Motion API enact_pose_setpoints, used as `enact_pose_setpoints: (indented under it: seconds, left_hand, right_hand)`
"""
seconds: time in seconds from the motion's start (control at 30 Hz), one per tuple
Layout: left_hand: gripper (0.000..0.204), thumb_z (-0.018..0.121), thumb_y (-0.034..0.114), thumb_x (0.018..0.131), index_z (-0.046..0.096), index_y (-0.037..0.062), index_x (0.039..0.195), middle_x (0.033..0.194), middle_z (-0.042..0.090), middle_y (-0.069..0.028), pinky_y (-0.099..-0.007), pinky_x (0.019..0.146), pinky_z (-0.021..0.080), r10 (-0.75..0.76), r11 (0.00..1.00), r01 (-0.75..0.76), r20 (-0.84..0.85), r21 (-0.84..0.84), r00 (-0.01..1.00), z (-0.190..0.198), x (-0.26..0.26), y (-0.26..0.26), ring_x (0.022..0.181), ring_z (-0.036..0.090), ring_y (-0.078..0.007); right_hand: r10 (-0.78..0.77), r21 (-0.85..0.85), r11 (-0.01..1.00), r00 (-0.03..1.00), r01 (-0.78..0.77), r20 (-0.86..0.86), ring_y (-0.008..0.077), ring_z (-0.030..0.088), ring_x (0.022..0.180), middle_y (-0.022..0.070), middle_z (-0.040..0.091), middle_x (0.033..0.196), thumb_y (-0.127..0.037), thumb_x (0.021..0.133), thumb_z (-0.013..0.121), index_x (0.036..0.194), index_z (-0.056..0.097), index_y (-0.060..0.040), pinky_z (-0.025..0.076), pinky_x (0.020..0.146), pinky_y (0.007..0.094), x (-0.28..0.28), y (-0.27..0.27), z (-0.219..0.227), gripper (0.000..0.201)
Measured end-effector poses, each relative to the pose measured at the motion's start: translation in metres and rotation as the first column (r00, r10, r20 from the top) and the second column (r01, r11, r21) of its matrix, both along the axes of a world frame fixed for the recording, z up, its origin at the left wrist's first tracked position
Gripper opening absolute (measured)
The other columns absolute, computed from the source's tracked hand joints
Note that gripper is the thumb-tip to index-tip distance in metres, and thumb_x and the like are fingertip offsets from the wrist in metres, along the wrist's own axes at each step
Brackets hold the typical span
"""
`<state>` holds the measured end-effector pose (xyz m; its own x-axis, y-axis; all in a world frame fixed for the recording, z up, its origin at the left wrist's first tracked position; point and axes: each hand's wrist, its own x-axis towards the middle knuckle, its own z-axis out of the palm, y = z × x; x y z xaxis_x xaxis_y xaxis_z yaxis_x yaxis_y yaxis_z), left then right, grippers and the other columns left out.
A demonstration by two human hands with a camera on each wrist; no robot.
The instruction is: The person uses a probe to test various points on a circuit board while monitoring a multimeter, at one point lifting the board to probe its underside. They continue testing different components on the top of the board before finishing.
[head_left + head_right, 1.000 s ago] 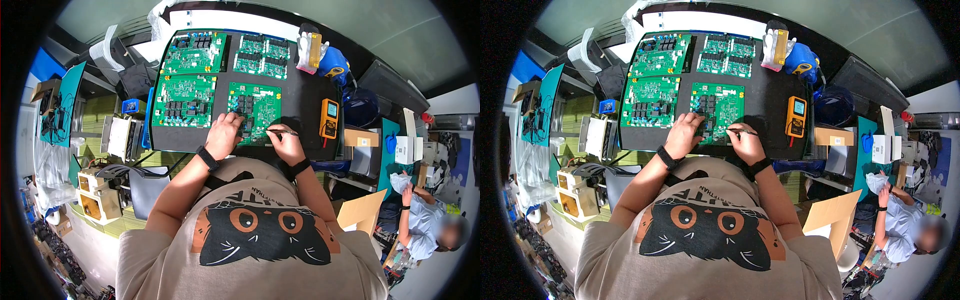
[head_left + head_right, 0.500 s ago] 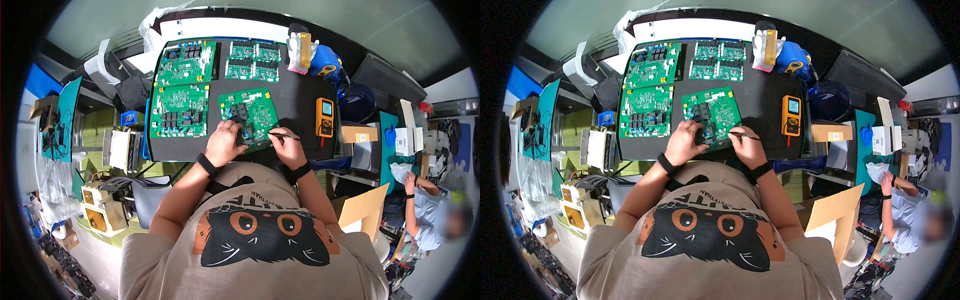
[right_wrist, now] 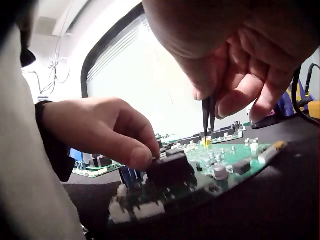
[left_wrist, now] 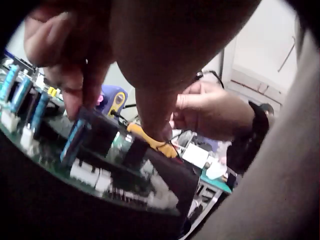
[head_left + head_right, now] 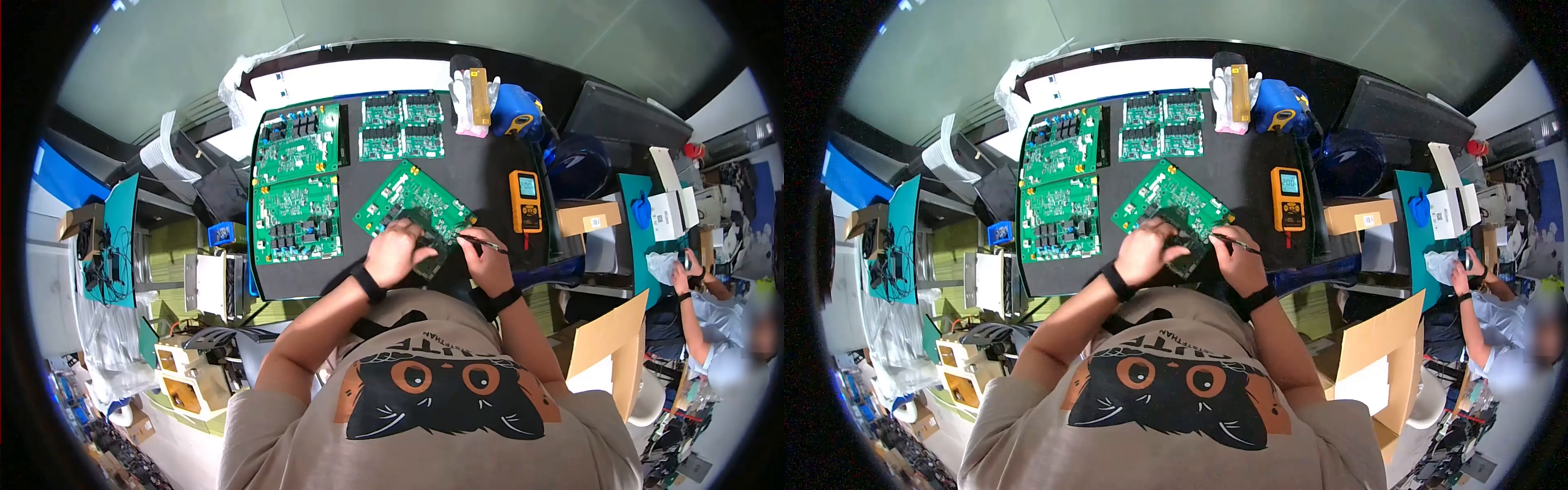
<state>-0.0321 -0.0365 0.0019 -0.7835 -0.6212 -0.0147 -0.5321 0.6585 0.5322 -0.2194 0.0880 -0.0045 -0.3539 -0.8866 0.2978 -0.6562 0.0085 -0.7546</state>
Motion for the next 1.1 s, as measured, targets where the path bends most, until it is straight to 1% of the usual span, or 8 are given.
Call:
enact_pose_setpoints:
  seconds: [0.07, 0.1, 0.13, 0.23, 0.33, 0.5, 0.8, 1.1]
  left_hand:
    - [0.028, 0.074, 0.020, 0.082, 0.070, 0.0066, 0.107, 0.104, 0.066, -0.0093, -0.0389, 0.087, 0.053, -0.087, 0.989, 0.058, -0.216, -0.135, 0.972, 0.004, 0.006, -0.022, 0.102, 0.061, -0.0313]
    - [0.029, 0.068, 0.007, 0.080, 0.071, 0.0091, 0.109, 0.111, 0.066, -0.0059, -0.0375, 0.092, 0.051, -0.099, 0.986, 0.066, -0.227, -0.151, 0.969, 0.010, 0.012, -0.030, 0.107, 0.059, -0.0307]
    - [0.041, 0.067, 0.003, 0.078, 0.069, 0.0090, 0.118, 0.121, 0.065, -0.0064, -0.0400, 0.098, 0.047, -0.136, 0.970, 0.095, -0.176, -0.225, 0.975, 0.003, 0.019, -0.042, 0.112, 0.056, -0.0315]
    - [0.067, 0.067, 0.001, 0.071, 0.058, 0.0115, 0.137, 0.140, 0.056, -0.0045, -0.0460, 0.103, 0.044, -0.188, 0.979, 0.190, 0.033, -0.074, 0.982, 0.008, 0.035, -0.056, 0.122, 0.049, -0.0335]
    - [0.070, 0.068, 0.001, 0.070, 0.057, 0.0130, 0.138, 0.143, 0.053, -0.0021, -0.0459, 0.104, 0.043, -0.263, 0.961, 0.271, 0.134, -0.048, 0.955, 0.012, 0.031, -0.061, 0.125, 0.046, -0.0335]
    - [0.058, 0.074, 0.003, 0.073, 0.064, 0.0142, 0.129, 0.128, 0.060, 0.0011, -0.0429, 0.097, 0.047, -0.239, 0.947, 0.258, 0.117, -0.190, 0.964, -0.007, 0.023, -0.066, 0.118, 0.052, -0.0277]
    - [0.062, 0.088, 0.020, 0.063, 0.066, 0.0113, 0.120, 0.117, 0.062, -0.0061, -0.0428, 0.094, 0.047, -0.108, 0.958, 0.135, 0.120, -0.253, 0.987, -0.002, 0.042, -0.029, 0.115, 0.052, -0.0300]
    - [0.064, 0.089, 0.018, 0.063, 0.066, 0.0060, 0.121, 0.119, 0.061, -0.0104, -0.0425, 0.098, 0.046, 0.024, 0.997, -0.019, 0.063, -0.081, 0.998, -0.001, 0.042, 0.005, 0.114, 0.052, -0.0324]
  right_hand:
    - [-0.031, -0.007, 0.999, 0.999, 0.031, -0.023, 0.0332, 0.068, 0.089, 0.0156, 0.070, 0.097, -0.010, 0.089, 0.069, 0.099, 0.067, -0.0014, 0.054, 0.078, 0.0380, -0.003, 0.002, 0.000, 0.013]
    - [-0.036, -0.013, 0.999, 0.999, 0.036, -0.025, 0.0332, 0.068, 0.089, 0.0156, 0.070, 0.097, -0.010, 0.089, 0.069, 0.099, 0.067, -0.0014, 0.054, 0.078, 0.0380, -0.004, 0.003, -0.001, 0.013]
    - [-0.038, -0.007, 0.999, 0.999, 0.038, -0.018, 0.0328, 0.068, 0.089, 0.0155, 0.070, 0.097, -0.011, 0.089, 0.069, 0.099, 0.067, -0.0015, 0.054, 0.078, 0.0377, -0.005, 0.004, -0.004, 0.013]
    - [-0.035, 0.017, 0.999, 0.999, 0.035, 0.005, 0.0338, 0.067, 0.090, 0.0154, 0.070, 0.097, -0.012, 0.090, 0.069, 0.098, 0.068, -0.0018, 0.054, 0.079, 0.0396, -0.005, 0.005, -0.004, 0.013]
    - [-0.033, 0.023, 0.999, 0.999, 0.033, 0.015, 0.0352, 0.066, 0.090, 0.0152, 0.069, 0.096, -0.013, 0.091, 0.068, 0.097, 0.067, -0.0020, 0.053, 0.080, 0.0414, -0.004, 0.004, -0.005, 0.013]
    - [-0.027, 0.042, 0.999, 0.998, 0.024, 0.061, 0.0353, 0.066, 0.089, 0.0157, 0.069, 0.094, -0.014, 0.092, 0.066, 0.097, 0.068, -0.0020, 0.053, 0.078, 0.0410, -0.002, 0.000, -0.002, 0.013]
    - [-0.056, 0.045, 0.998, 0.994, 0.052, 0.092, 0.0352, 0.067, 0.088, 0.0150, 0.069, 0.095, -0.015, 0.093, 0.066, 0.098, 0.067, -0.0014, 0.053, 0.077, 0.0407, -0.005, 0.000, -0.002, 0.014]
    - [0.083, 0.084, 0.992, 0.994, -0.089, 0.075, 0.0353, 0.067, 0.088, 0.0156, 0.069, 0.096, -0.016, 0.094, 0.064, 0.097, 0.069, -0.0013, 0.053, 0.077, 0.0403, -0.022, -0.009, -0.010, 0.015]
